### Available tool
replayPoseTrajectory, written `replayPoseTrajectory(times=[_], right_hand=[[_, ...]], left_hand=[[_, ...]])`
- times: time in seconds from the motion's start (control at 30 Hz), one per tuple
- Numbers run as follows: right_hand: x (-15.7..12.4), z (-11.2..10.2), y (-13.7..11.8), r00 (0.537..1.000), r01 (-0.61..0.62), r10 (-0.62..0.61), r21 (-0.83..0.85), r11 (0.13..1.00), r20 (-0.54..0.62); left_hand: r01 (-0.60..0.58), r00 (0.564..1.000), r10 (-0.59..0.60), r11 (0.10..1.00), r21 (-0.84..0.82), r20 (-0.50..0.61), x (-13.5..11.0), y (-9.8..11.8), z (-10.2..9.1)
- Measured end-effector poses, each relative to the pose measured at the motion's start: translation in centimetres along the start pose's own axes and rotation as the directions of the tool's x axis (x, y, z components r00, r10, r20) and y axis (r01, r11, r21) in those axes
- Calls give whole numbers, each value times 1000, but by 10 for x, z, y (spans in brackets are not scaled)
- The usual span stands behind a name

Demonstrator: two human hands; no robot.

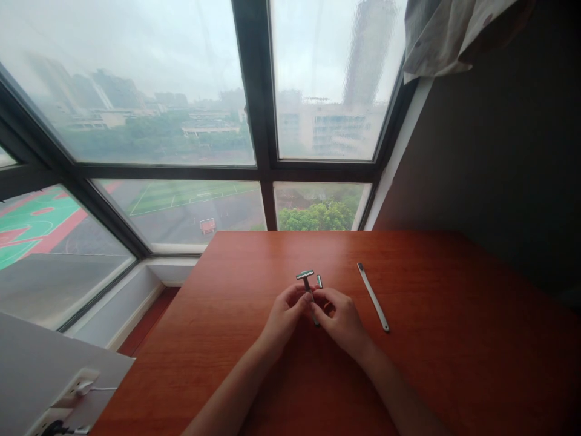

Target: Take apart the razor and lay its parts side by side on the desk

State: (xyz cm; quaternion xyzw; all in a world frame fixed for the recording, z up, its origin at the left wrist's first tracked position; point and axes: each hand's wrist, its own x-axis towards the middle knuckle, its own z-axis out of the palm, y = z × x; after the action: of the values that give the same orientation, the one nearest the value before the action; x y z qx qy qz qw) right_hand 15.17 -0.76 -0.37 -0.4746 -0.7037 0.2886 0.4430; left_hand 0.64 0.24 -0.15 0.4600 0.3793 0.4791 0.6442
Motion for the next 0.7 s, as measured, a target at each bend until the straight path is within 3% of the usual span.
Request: replayPoseTrajectory(times=[0.17,0.37,0.5,0.7], right_hand=[[5,-20,19,994,-74,53,-234,969,-97],[7,-51,49,935,-352,237,-627,695,-262],[6,-60,50,900,-429,339,-704,566,-276],[6,-62,45,850,-484,448,-747,456,-278]], left_hand=[[78,995,-75,996,50,-73,-1,-1,-2],[93,992,-85,992,86,-93,-2,-2,-2],[89,993,-81,992,91,-86,-2,-3,-3],[88,993,-80,992,93,-86,-1,-6,-5]])
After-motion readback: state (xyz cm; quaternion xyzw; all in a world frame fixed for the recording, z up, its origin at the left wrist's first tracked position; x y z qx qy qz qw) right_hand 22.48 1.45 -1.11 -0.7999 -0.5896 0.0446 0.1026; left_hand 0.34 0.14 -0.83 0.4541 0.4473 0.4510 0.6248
